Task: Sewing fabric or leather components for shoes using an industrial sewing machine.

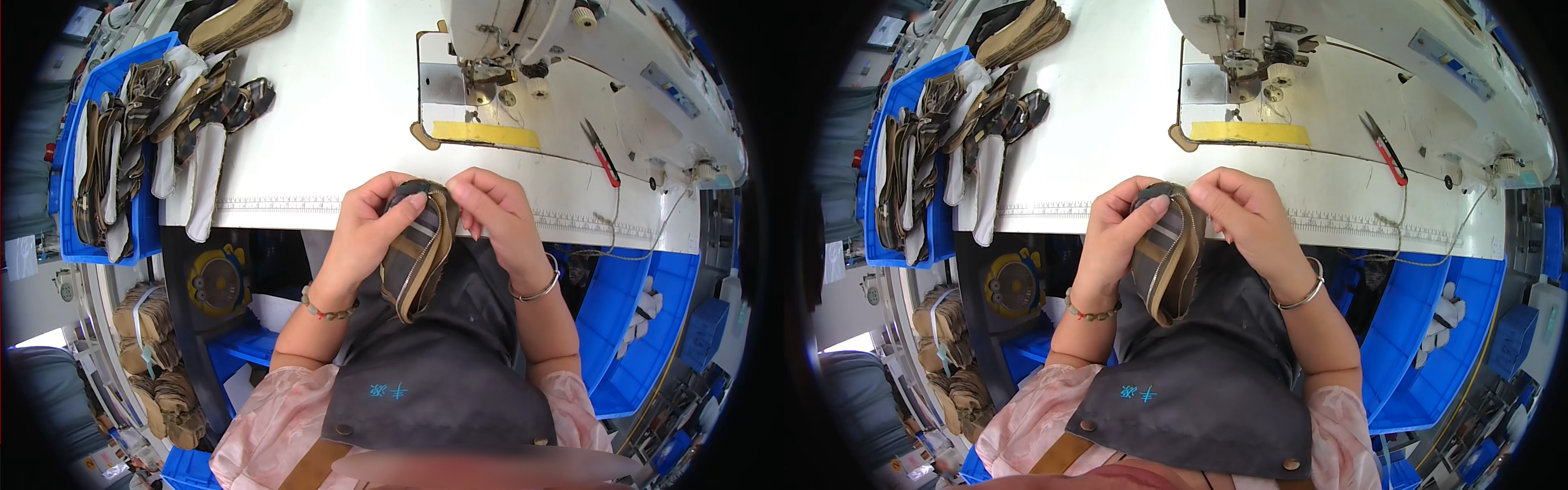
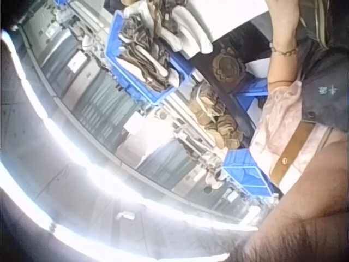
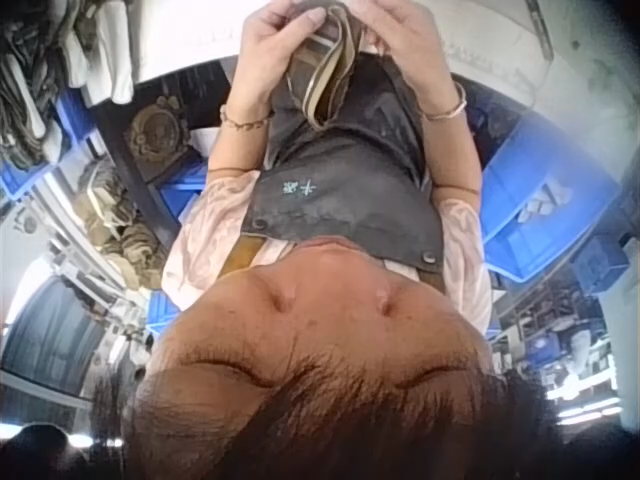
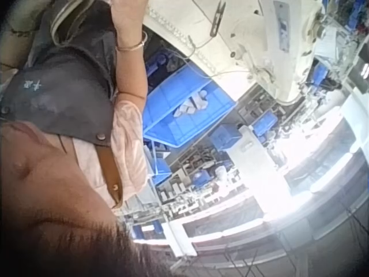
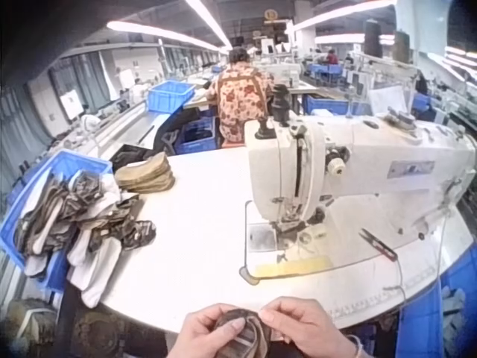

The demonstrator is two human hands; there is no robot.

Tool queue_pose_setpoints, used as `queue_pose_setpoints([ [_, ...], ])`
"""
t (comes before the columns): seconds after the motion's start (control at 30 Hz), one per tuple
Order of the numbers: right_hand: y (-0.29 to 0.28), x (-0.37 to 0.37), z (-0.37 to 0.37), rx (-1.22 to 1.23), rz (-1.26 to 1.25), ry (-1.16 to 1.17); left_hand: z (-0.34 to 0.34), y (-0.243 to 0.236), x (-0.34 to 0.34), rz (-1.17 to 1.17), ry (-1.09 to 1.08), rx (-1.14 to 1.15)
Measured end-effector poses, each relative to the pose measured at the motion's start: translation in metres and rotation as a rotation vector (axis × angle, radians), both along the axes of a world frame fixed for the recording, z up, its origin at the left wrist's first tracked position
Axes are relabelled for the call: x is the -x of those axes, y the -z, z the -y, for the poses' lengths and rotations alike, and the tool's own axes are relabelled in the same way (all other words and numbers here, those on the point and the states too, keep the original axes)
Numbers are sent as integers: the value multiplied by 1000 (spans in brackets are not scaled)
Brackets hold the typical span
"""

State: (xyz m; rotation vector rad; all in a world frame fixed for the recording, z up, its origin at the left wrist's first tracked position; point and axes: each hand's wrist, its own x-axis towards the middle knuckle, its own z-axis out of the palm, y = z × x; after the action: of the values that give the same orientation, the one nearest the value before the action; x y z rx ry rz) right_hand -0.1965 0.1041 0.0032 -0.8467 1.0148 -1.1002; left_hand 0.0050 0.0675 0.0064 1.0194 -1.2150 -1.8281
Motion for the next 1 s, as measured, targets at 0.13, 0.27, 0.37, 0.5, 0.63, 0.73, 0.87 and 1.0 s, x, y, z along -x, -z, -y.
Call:
queue_pose_setpoints([
  [0.13,2,-8,1,35,-76,17,-1,1,-1,-33,-13,-21],
  [0.27,8,-5,-3,94,-136,32,-5,-4,1,-68,10,-86],
  [0.37,6,12,-6,127,-290,-32,-10,-2,8,-107,21,-123],
  [0.5,-6,66,-4,339,-1069,465,-16,4,7,-58,0,-42],
  [0.63,10,139,-6,483,-1679,696,-21,5,12,-34,2,-80],
  [0.73,21,156,-9,396,-1804,629,-23,8,11,-25,14,-73],
  [0.87,24,152,-14,402,-1799,579,-22,6,13,-14,7,-89],
  [1.0,8,98,-21,269,-1266,648,-23,7,12,-10,-11,-83],
])
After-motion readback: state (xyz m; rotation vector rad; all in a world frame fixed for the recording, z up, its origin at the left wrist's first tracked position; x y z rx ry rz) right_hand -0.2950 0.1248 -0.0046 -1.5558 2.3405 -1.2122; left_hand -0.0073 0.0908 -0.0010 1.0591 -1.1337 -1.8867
